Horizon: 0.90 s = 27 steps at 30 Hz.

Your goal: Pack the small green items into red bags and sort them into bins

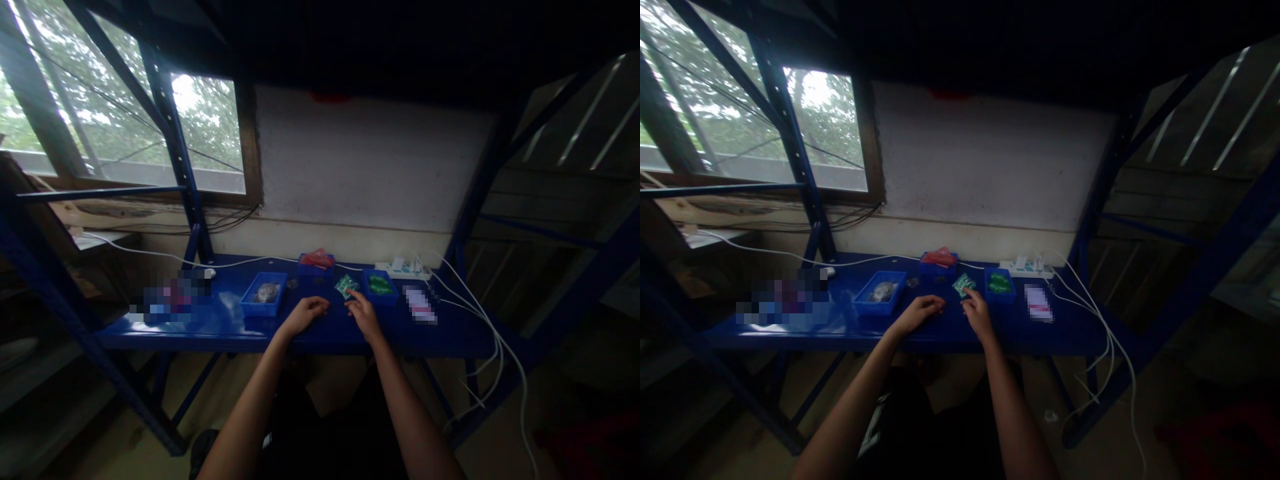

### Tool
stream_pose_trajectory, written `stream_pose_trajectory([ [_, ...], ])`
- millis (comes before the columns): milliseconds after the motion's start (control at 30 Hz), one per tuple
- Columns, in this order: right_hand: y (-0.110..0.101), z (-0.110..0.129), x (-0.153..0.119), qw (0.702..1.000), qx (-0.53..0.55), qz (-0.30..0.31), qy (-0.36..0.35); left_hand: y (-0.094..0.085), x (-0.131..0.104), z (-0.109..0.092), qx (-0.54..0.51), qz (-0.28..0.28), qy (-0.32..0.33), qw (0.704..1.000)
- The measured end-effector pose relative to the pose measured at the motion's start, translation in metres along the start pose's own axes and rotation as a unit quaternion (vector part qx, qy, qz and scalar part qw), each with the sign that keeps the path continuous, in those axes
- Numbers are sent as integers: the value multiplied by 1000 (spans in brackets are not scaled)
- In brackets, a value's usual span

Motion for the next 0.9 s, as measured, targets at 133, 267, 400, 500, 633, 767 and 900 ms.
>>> stream_pose_trajectory([
  [133,-13,-11,2,993,92,-61,40,1,1,0,-6,9,0,1000],
  [267,-19,-18,1,977,172,-97,78,3,1,1,-2,19,-5,1000],
  [400,-20,-12,-1,968,218,-104,67,4,1,1,13,29,2,999],
  [500,-19,-5,-2,965,240,-95,50,6,1,1,33,40,15,999],
  [633,-16,3,-3,971,227,-70,27,9,0,0,50,57,24,997],
  [767,-17,5,-3,977,193,-84,15,11,-2,-1,47,61,18,997],
  [900,-20,1,-6,982,143,-118,32,13,-4,-2,62,65,14,996],
])
Point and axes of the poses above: each hand's wrist, its own x-axis towards the middle knuckle, its own y-axis out of the palm, z = x × y, the point moved 9 cm from there along x, towards the middle knuckle, and after that the axes turned 1 degree about -z, right-handed, at the moved point
